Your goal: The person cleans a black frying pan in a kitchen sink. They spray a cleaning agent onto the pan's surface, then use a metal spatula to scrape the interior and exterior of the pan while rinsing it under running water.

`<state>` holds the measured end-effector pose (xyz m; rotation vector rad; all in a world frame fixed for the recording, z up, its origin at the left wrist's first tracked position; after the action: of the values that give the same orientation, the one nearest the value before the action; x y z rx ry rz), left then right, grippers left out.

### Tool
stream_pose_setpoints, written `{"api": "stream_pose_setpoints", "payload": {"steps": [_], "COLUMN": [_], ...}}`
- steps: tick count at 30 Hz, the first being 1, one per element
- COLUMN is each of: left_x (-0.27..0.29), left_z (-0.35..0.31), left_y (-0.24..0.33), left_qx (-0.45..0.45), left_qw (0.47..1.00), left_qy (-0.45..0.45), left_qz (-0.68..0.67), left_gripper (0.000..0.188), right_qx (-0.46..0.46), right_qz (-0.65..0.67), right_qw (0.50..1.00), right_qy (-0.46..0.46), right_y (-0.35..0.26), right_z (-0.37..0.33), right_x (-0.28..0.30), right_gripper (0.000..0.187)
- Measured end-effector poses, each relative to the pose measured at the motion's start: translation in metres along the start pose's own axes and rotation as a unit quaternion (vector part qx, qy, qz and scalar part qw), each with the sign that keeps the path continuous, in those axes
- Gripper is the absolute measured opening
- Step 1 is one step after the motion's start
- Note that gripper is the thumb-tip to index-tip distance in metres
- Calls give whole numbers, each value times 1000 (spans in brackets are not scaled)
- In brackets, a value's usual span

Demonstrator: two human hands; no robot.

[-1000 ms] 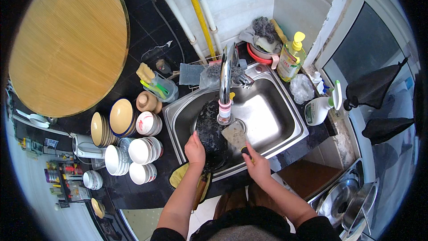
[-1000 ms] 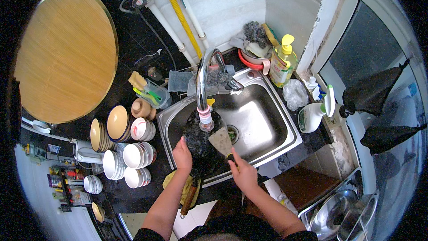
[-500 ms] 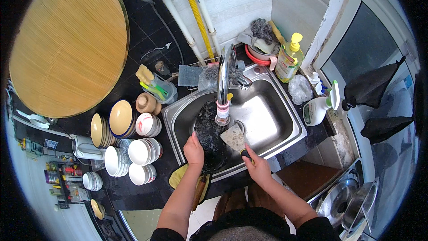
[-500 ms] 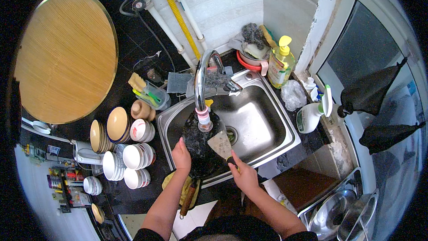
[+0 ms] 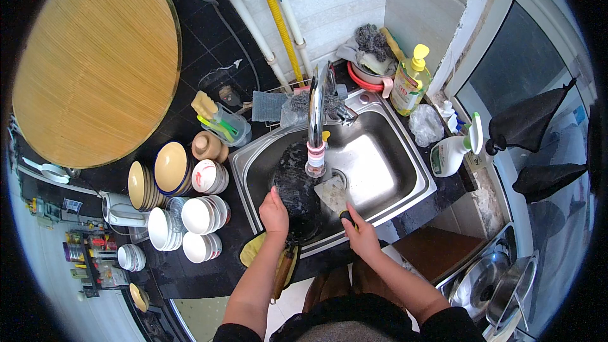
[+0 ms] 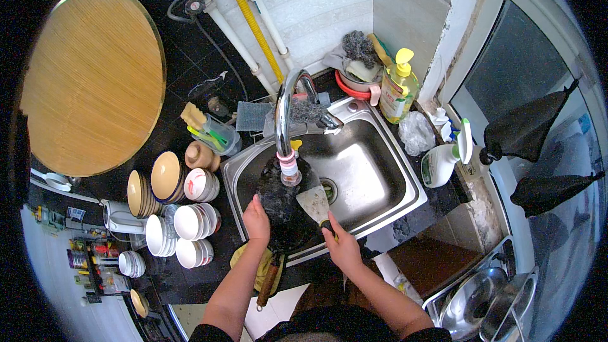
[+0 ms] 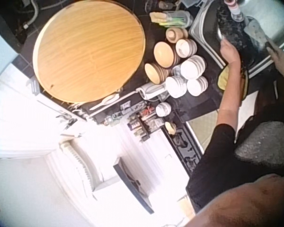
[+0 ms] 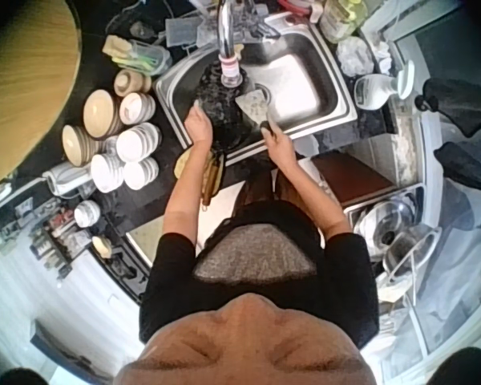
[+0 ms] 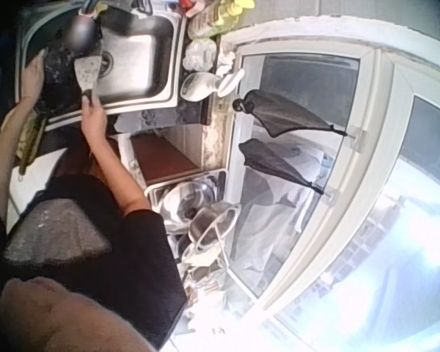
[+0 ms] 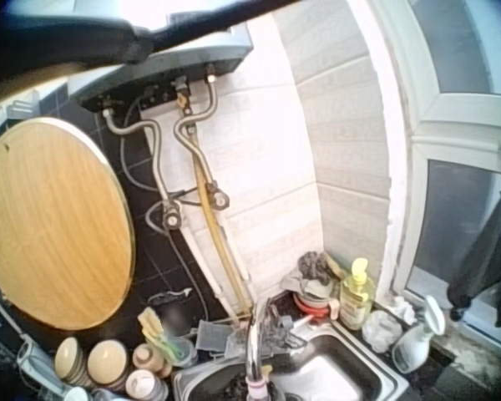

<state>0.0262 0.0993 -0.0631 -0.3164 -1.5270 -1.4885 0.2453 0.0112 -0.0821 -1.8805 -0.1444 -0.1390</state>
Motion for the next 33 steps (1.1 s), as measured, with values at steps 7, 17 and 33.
{"api": "stream_pose_setpoints", "payload": {"steps": [7, 17, 33], "left_x": [-12, -4, -3], "left_z": [-16, -13, -7], "left_y": [9, 14, 9], "left_qx": [-54, -47, -32], "left_qw": [997, 998, 999], "left_qy": [-50, -32, -35], "left_qz": [25, 6, 0], "left_gripper": [40, 41, 41], "right_qx": [19, -20, -17], "right_qz": [-45, -38, -144], "right_qw": [999, 999, 989], "right_qy": [-13, -1, -29], "right_y": [-32, -10, -35], "right_z": [21, -11, 0], "right_x": [-7, 3, 9], "right_gripper": [48, 48, 47]}}
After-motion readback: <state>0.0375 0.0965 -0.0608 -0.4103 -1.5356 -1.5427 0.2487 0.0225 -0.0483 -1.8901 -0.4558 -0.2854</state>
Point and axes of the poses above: each hand's wrist, its own z-axis towards the middle knuckle, its own x-axis out of the back of the hand, y = z × x, the point moved 2 cm from there along z, towards the middle knuckle, and after that the axes turned 4 degrees about x, right-handed, at the moved point
